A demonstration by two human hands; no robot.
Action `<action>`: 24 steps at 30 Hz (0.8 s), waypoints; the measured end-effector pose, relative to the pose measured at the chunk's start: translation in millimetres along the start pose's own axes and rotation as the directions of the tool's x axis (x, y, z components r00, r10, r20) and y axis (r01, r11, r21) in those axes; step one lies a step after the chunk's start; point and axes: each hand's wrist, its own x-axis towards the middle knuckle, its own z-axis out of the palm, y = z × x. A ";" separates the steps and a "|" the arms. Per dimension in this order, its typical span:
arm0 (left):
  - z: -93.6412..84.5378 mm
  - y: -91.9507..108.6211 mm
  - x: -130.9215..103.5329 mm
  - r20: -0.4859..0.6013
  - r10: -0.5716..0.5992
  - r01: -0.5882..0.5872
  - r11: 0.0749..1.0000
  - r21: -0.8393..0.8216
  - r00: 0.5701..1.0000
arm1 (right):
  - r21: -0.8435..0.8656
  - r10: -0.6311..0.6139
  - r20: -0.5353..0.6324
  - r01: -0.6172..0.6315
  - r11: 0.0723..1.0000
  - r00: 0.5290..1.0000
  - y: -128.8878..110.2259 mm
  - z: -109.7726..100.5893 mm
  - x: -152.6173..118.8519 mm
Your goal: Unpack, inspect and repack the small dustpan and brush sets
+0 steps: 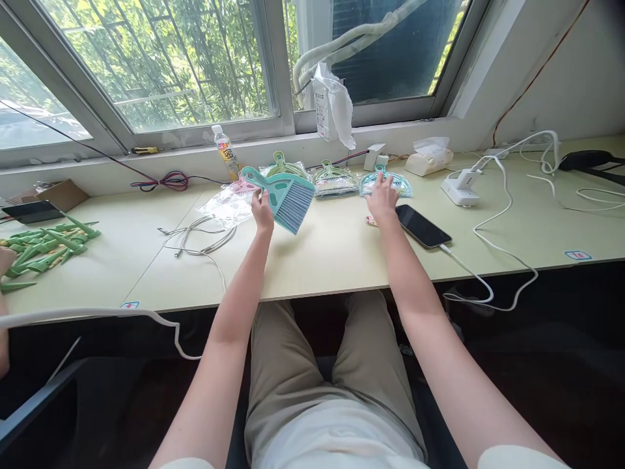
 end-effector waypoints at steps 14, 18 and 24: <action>21.7 29.8 -51.6 0.425 0.167 -0.233 0.966 0.109 0.890 | 0.616 -0.303 -0.017 0.248 0.748 0.953 -98.2 25.2 -52.3; 3.8 14.7 -13.1 0.288 0.100 -0.133 0.986 0.097 0.952 | 0.866 -0.318 0.097 0.077 0.494 0.943 -89.4 21.8 -41.3; -47.1 -9.0 46.5 0.043 -0.039 0.029 0.975 0.220 0.998 | 0.894 -0.276 0.008 0.116 0.432 0.961 -55.3 2.4 -14.1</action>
